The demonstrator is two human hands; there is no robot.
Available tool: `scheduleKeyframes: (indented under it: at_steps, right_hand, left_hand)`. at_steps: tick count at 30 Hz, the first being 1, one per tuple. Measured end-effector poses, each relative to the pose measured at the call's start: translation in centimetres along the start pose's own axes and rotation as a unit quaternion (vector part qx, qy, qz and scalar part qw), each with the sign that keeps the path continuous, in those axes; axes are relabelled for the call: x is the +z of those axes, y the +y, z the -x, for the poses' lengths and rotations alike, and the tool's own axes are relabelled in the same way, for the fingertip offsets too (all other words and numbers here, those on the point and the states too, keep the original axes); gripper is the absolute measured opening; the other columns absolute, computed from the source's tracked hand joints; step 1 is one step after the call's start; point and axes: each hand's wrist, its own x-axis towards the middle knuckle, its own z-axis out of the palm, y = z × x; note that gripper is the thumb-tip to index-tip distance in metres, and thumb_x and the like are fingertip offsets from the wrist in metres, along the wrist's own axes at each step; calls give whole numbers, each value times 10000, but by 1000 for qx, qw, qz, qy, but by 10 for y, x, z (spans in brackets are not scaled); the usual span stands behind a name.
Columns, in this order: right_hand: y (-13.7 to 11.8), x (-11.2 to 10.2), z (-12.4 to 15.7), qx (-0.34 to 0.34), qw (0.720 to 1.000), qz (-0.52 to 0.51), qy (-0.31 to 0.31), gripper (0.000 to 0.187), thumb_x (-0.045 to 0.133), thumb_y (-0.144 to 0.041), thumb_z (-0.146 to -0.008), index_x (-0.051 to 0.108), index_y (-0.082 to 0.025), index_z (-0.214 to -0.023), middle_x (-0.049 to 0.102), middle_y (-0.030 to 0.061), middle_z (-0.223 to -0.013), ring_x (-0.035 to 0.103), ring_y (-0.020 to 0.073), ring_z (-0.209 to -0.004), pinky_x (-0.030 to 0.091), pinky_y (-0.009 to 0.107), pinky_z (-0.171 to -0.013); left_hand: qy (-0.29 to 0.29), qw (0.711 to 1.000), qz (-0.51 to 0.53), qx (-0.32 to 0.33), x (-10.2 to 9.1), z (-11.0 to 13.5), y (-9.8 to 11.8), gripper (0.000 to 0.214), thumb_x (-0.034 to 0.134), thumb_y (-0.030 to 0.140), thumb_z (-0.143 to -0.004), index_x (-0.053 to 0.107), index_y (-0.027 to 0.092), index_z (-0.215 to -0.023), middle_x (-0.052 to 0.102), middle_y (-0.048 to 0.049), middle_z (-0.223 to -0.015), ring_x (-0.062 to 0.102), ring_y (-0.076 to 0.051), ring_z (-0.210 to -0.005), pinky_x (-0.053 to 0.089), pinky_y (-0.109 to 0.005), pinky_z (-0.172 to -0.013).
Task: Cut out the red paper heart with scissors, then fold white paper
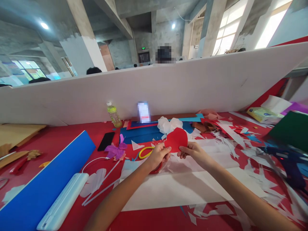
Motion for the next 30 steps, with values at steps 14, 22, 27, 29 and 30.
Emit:
scheduleKeyframes:
  at_steps: [14, 22, 27, 29, 30]
  right_hand:
    - [15, -14, -9, -47, 993, 24, 102, 360, 639, -504, -631, 614, -149, -584, 642, 52, -556, 567, 137, -502, 464, 259, -503]
    - [20, -23, -12, -58, 989, -9, 136, 368, 676, -507, -611, 627, -143, -594, 664, 67, -590, 581, 139, -511, 483, 267, -517]
    - [21, -27, -12, -65, 987, -53, 140, 311, 694, -448, -631, 636, -143, -624, 669, 60, -612, 577, 125, -521, 485, 250, -529]
    - [19, -28, -12, -70, 985, -61, 143, 299, 701, -436, -627, 635, -144, -614, 664, 55, -598, 573, 121, -515, 483, 245, -525]
    - [18, -28, -11, -71, 985, -62, 143, 296, 704, -433, -625, 635, -145, -609, 663, 55, -595, 574, 122, -517, 482, 244, -525]
  left_hand:
    - [69, 897, -437, -9, -24, -2, 10, 205, 432, 351, -797, 517, 169, -752, 588, -30, -672, 571, -155, -600, 409, -245, -534]
    - [7, 670, -733, -116, -33, 10, 13, 488, 573, 388, -698, 517, 102, -1089, 564, -191, -1086, 562, -330, -969, 453, -389, -749]
    - [-14, 676, -722, -146, -40, 7, 15, 468, 583, 451, -667, 560, 136, -1012, 607, -153, -1041, 581, -293, -940, 455, -326, -733]
    - [-23, 681, -716, -149, -44, 6, 18, 367, 571, 409, -655, 590, 156, -920, 637, -126, -971, 608, -271, -847, 459, -303, -665]
    - [-24, 682, -715, -151, -45, 6, 20, 325, 555, 396, -656, 597, 163, -879, 647, -117, -932, 615, -263, -804, 458, -297, -633]
